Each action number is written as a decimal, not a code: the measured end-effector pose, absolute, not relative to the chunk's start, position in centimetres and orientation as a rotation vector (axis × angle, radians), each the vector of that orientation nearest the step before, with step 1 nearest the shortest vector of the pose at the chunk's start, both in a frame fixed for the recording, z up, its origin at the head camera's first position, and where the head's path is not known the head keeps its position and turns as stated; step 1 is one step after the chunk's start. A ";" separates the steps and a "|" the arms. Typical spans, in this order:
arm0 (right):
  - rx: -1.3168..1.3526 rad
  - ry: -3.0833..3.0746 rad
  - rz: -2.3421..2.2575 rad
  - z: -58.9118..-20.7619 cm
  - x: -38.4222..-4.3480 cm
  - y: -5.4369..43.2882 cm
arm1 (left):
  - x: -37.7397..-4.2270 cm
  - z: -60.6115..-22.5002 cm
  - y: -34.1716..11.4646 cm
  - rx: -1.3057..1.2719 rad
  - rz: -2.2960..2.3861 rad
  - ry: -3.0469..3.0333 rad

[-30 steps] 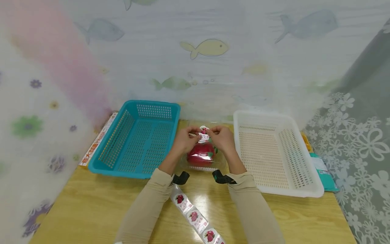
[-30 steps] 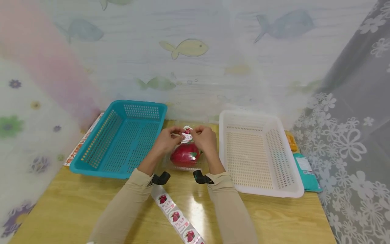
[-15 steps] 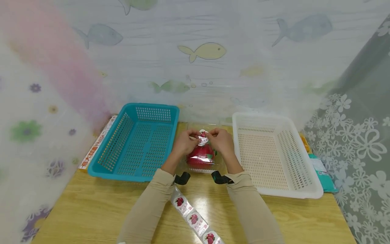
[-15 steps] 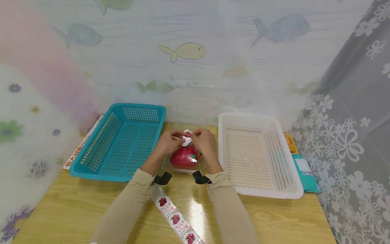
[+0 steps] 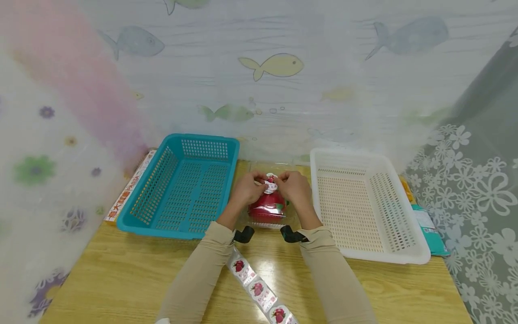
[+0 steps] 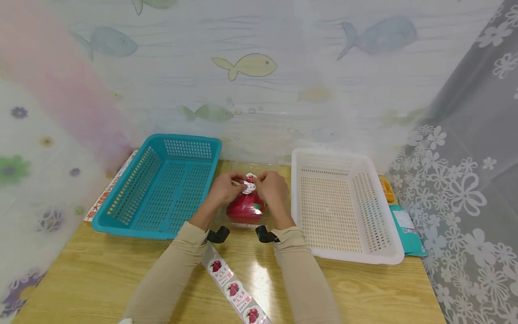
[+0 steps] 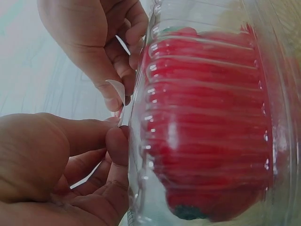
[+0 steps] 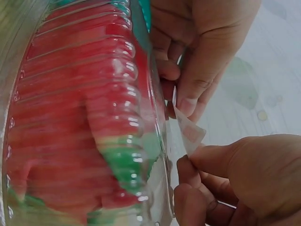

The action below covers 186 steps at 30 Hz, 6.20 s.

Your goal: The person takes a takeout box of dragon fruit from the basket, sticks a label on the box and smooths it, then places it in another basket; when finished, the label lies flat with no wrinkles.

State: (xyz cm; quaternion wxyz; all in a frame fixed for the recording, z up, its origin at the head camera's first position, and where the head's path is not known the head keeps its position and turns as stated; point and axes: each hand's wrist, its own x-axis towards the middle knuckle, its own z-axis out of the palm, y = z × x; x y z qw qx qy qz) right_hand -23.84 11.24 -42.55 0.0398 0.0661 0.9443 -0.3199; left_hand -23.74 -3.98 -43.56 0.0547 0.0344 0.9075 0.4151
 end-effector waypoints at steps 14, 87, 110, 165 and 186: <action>0.205 2.923 -0.932 -42.6 -24.1 11.3 | -24.1 -43.7 -3.5 0.110 1.266 2.762; 0.212 2.983 -0.999 -44.1 -23.2 10.5 | -22.9 -43.9 -3.0 0.126 1.162 2.781; 0.261 2.965 -1.047 -43.7 -23.9 10.6 | -23.0 -43.9 -3.1 0.168 1.154 2.829; -0.034 2.837 -0.905 -42.3 -23.5 12.3 | -22.5 -44.2 -3.0 0.383 0.991 2.857; -0.235 2.970 -0.758 -42.4 -22.1 11.9 | -21.8 -44.2 -2.6 0.338 1.015 2.870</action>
